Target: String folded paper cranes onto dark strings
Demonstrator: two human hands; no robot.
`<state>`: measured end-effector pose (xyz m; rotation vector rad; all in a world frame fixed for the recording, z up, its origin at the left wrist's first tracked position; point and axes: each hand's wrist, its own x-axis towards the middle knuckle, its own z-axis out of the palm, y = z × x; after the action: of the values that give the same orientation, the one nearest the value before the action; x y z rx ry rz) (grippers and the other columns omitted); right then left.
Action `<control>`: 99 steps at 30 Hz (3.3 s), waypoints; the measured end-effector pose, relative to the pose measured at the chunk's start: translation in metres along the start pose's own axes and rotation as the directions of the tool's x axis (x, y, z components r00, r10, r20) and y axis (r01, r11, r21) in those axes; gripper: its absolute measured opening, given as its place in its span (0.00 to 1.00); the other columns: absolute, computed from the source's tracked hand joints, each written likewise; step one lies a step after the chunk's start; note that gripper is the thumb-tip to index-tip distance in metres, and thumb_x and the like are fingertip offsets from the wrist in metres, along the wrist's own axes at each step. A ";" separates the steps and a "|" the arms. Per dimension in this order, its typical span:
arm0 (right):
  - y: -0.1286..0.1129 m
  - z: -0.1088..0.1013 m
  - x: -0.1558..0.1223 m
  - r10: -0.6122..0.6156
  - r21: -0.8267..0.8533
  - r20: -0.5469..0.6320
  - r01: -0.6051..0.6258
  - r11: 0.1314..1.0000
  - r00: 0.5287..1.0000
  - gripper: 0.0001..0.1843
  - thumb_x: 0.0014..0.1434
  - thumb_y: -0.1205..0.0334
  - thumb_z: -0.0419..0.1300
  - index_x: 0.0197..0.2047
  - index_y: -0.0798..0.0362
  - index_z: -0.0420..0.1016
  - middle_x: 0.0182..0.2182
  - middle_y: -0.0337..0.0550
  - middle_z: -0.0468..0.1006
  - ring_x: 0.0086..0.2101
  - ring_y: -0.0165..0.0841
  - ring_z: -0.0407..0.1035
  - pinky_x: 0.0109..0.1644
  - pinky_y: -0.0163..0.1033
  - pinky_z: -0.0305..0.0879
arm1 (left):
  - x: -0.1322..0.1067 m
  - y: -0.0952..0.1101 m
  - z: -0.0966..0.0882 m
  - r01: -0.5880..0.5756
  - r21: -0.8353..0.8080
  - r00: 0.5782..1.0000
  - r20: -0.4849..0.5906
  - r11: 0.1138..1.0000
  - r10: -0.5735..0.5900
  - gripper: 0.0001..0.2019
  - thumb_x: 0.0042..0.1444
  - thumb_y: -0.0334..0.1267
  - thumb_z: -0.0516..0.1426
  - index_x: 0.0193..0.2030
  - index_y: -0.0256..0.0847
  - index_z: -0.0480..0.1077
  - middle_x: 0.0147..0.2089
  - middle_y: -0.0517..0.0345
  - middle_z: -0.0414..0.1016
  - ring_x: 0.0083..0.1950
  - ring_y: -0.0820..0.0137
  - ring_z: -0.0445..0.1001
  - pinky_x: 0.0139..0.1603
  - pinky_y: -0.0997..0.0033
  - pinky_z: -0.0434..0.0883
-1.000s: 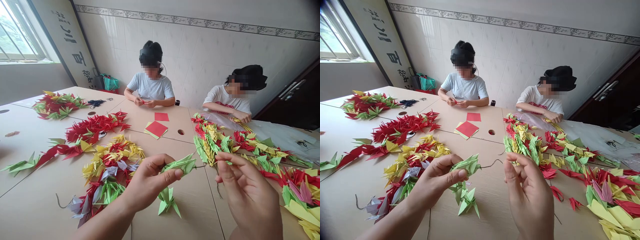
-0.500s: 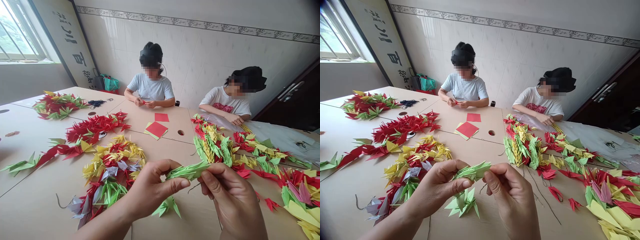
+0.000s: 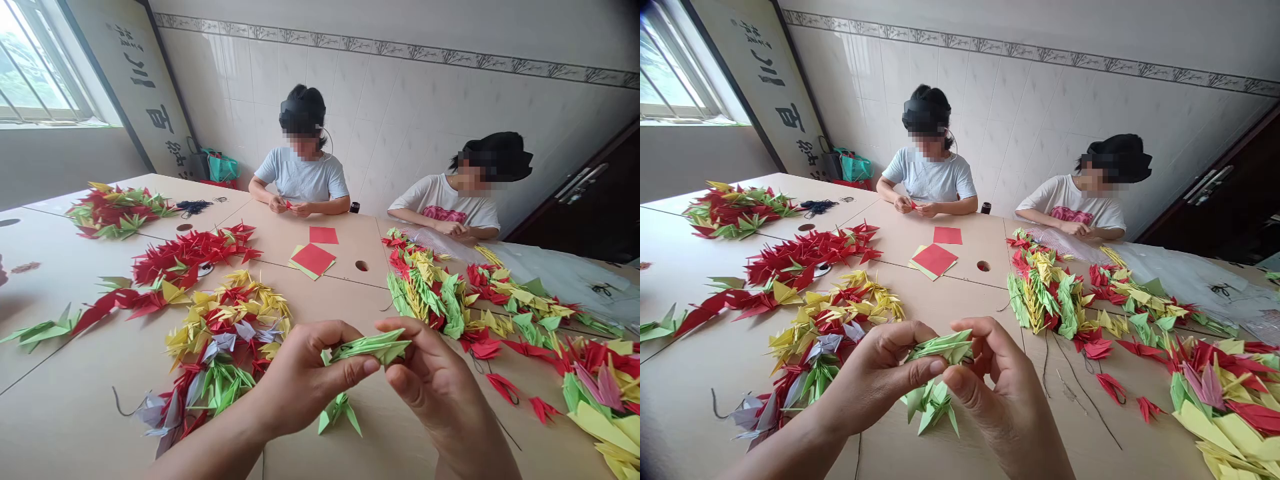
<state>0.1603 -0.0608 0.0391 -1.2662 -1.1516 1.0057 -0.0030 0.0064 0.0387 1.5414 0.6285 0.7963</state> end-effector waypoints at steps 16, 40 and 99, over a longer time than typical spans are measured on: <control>0.010 0.003 0.016 -0.173 0.290 -0.307 0.265 0.919 0.936 0.08 0.58 0.53 0.65 0.34 0.47 0.78 0.27 0.34 0.70 0.25 0.25 0.61 0.28 0.29 0.61 | 0.000 -0.004 -0.006 -0.099 0.144 0.994 0.048 0.985 0.093 0.26 0.50 0.43 0.67 0.54 0.49 0.65 0.55 0.59 0.70 0.59 0.65 0.66 0.59 0.69 0.61; 0.001 -0.011 0.012 -0.223 0.336 -0.420 0.379 0.862 0.880 0.06 0.57 0.54 0.67 0.34 0.47 0.82 0.25 0.36 0.77 0.25 0.29 0.72 0.26 0.35 0.72 | 0.007 -0.020 0.008 0.004 -0.007 0.992 0.123 1.000 -0.003 0.11 0.55 0.30 0.61 0.45 0.41 0.69 0.47 0.55 0.74 0.50 0.67 0.72 0.55 0.65 0.67; -0.006 -0.007 0.000 -0.313 -0.225 -0.004 0.304 0.926 0.950 0.07 0.64 0.56 0.58 0.37 0.45 0.76 0.45 0.42 0.77 0.47 0.36 0.73 0.43 0.33 0.74 | -0.004 0.002 -0.001 -0.074 0.104 0.979 0.195 0.992 0.053 0.25 0.64 0.43 0.54 0.67 0.51 0.54 0.46 0.56 0.80 0.44 0.68 0.78 0.42 0.72 0.71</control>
<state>0.1673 -0.0626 0.0458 -1.2220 -1.4110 0.6274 -0.0062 0.0031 0.0399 1.7233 0.4899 0.6595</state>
